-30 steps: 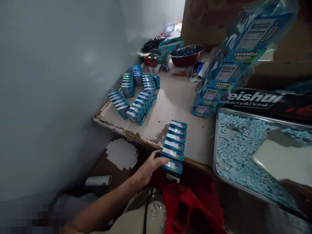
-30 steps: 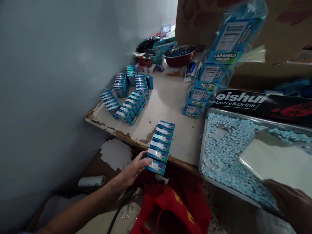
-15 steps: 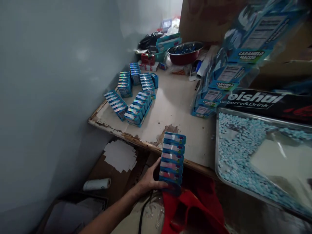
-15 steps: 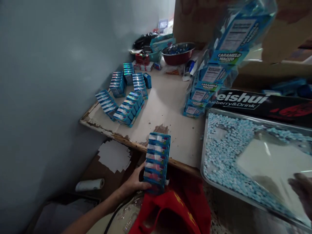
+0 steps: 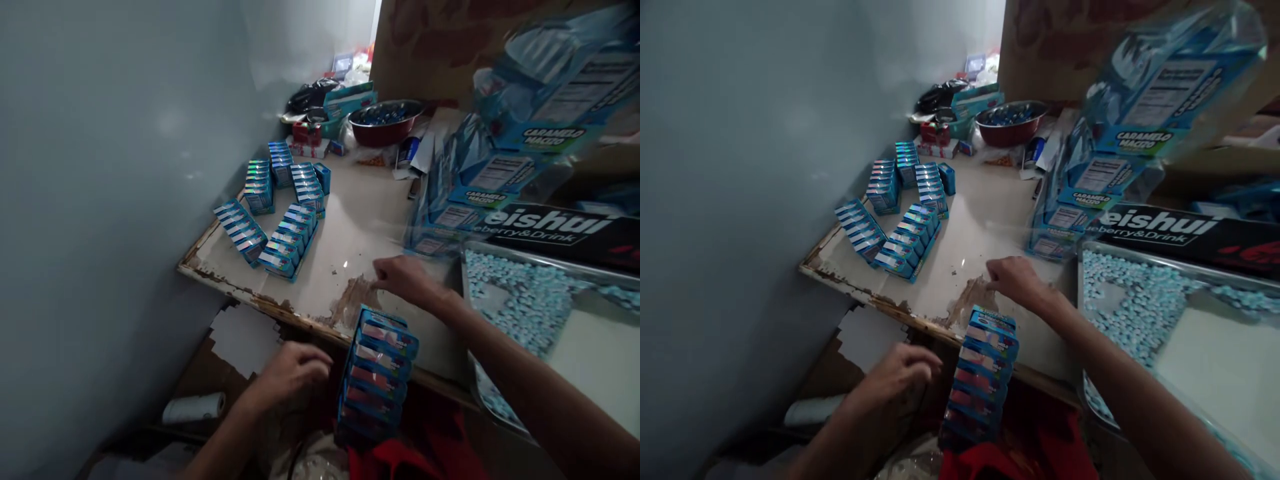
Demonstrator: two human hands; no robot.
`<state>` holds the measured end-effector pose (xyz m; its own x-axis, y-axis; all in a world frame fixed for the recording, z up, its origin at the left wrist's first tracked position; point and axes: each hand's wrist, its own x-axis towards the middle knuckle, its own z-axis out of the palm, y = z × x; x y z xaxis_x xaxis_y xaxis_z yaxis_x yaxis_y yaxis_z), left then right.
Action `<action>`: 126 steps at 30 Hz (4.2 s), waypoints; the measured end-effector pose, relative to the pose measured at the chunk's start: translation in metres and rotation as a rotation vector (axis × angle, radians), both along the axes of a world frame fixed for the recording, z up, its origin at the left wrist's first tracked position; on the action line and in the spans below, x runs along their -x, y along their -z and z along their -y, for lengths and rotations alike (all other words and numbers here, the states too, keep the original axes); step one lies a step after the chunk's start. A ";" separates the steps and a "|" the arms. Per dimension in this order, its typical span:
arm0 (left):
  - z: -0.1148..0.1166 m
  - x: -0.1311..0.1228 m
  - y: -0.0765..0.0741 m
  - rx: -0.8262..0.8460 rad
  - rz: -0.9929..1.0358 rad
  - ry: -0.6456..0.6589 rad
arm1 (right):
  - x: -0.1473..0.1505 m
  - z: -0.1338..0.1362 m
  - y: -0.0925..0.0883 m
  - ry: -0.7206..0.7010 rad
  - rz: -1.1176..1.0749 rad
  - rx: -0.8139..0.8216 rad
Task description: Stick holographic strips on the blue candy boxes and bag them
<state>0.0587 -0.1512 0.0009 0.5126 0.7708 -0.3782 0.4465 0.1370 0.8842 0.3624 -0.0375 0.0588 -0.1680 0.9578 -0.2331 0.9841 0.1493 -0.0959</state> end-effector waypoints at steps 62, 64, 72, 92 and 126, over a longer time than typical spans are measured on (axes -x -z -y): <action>-0.024 -0.101 -0.047 -1.189 -0.192 -0.363 | 0.024 0.169 -0.008 0.440 -0.352 -0.722; -0.016 -0.094 -0.037 -1.261 -0.187 -0.361 | 0.021 0.172 0.000 0.327 -0.349 -0.857; -0.009 -0.076 0.011 -1.406 -0.124 -0.309 | 0.012 0.192 0.047 0.104 -0.393 -0.928; -0.045 -0.067 0.022 -0.772 -0.485 0.241 | 0.018 0.183 0.047 0.115 -0.580 -0.887; 0.069 -0.065 0.020 -0.060 0.110 -0.235 | 0.007 0.244 0.099 0.141 -1.021 -0.372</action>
<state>0.1240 -0.2202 -0.0195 0.3527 0.8929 -0.2798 0.3097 0.1708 0.9354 0.3552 -0.2816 -0.0402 -0.0009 0.9652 0.2616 0.4768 0.2304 -0.8483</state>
